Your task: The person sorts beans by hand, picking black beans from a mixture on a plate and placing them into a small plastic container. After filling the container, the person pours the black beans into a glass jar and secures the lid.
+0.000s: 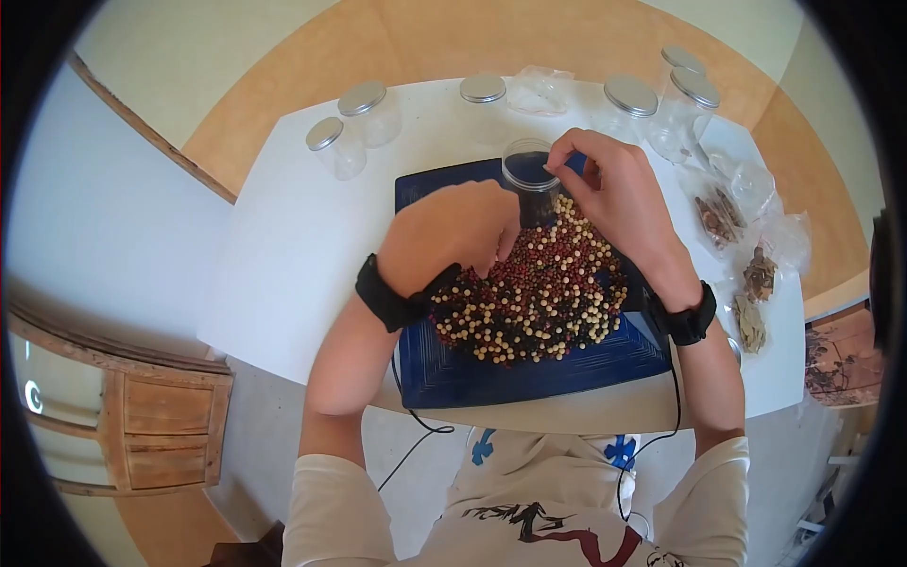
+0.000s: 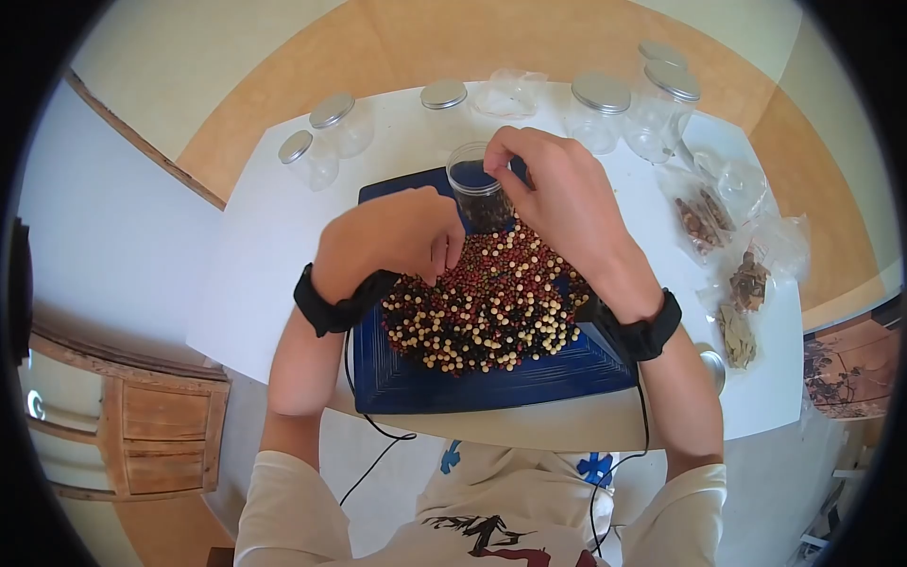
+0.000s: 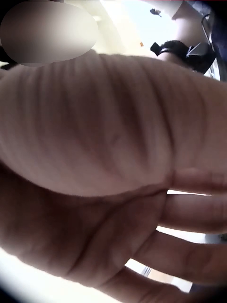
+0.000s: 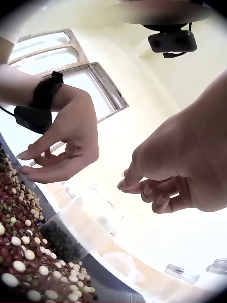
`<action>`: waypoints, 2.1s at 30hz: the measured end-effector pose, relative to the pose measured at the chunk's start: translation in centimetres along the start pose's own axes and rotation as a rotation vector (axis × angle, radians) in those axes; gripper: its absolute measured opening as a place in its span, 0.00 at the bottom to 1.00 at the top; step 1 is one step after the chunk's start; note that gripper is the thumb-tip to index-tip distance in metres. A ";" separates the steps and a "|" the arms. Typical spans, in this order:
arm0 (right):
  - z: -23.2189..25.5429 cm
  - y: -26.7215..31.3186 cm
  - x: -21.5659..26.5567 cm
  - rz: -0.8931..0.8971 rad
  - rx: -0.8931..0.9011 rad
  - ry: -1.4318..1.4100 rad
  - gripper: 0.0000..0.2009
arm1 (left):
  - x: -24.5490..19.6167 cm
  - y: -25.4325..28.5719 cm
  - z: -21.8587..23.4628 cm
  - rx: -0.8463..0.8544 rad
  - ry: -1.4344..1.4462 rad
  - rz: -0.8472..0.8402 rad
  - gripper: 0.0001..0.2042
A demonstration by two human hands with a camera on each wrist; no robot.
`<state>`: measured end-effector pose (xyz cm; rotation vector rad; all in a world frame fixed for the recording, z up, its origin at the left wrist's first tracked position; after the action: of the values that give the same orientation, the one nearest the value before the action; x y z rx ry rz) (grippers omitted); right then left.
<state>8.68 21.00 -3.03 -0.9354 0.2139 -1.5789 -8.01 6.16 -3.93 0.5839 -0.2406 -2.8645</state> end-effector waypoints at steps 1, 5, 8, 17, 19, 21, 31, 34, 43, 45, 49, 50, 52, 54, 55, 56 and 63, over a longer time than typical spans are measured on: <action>-0.1 0.0 -0.2 0.006 0.003 0.010 0.05 | -0.4 0.1 -0.1 0.000 -0.001 0.000 0.05; -0.1 0.1 -0.3 0.056 -0.019 0.053 0.05 | -1.0 0.5 -0.6 -0.032 -0.080 0.035 0.06; 0.4 -0.1 0.2 0.055 -0.019 0.022 0.04 | -0.4 0.1 -1.1 -0.060 -0.100 0.023 0.06; 0.9 0.1 1.8 0.079 0.407 -0.297 0.06 | -0.2 -0.4 -0.9 0.005 -0.098 0.022 0.04; -0.2 0.7 1.5 0.160 0.497 -0.392 0.06 | -0.3 -0.2 -0.8 -0.033 -0.050 0.013 0.05; -1.1 1.3 1.3 0.176 0.521 -0.379 0.05 | -0.6 0.0 -0.4 -0.045 -0.133 0.065 0.07; -3.0 2.9 1.8 0.182 0.685 -0.215 0.08 | -1.3 -0.5 -0.1 0.030 -0.109 0.096 0.14; -4.2 3.4 1.2 0.242 0.587 -0.232 0.05 | -1.1 0.1 0.9 -0.012 -0.053 0.074 0.12; -4.8 3.7 1.3 0.262 0.568 -0.216 0.04 | -2.1 1.0 6.1 -0.316 0.146 -0.082 0.05; -4.9 3.8 1.3 0.267 0.555 -0.224 0.03 | -2.6 0.5 5.9 -0.450 0.183 -0.105 0.04; -4.8 3.6 1.5 0.279 0.552 -0.236 0.03 | -3.0 -1.2 4.3 -0.713 0.240 -0.182 0.05; -4.8 3.6 1.5 0.283 0.555 -0.234 0.03 | -3.0 -1.6 4.0 -0.718 0.241 -0.181 0.05; -4.8 3.6 1.4 0.267 0.571 -0.241 0.03 | -2.8 -2.1 3.5 -0.706 0.171 -0.154 0.04; -4.5 3.4 1.7 0.264 0.587 -0.228 0.04 | -2.6 -2.1 3.4 -0.703 0.148 -0.130 0.04; -4.4 3.3 1.8 0.259 0.601 -0.213 0.05 | -2.5 -2.1 3.3 -0.700 0.124 -0.109 0.04; -4.4 3.3 1.8 0.260 0.601 -0.213 0.05 | -2.5 -2.1 3.3 -0.700 0.124 -0.108 0.04; -3.2 2.5 1.4 0.279 0.601 -0.241 0.06 | -2.5 -2.2 3.2 -0.695 0.088 -0.080 0.05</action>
<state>8.50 17.96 -6.10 -0.5808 -0.2798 -1.1566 -7.46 9.20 -0.55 0.5674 0.7726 -2.7157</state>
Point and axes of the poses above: each hand's wrist, its own y-axis away from the middle knuckle, its own z-axis out of the back of the hand, x = y × z, the point moved 1 cm from there along -y, towards the middle knuckle, and after that the axes turned 9 degrees about z, right-handed, at the moved point
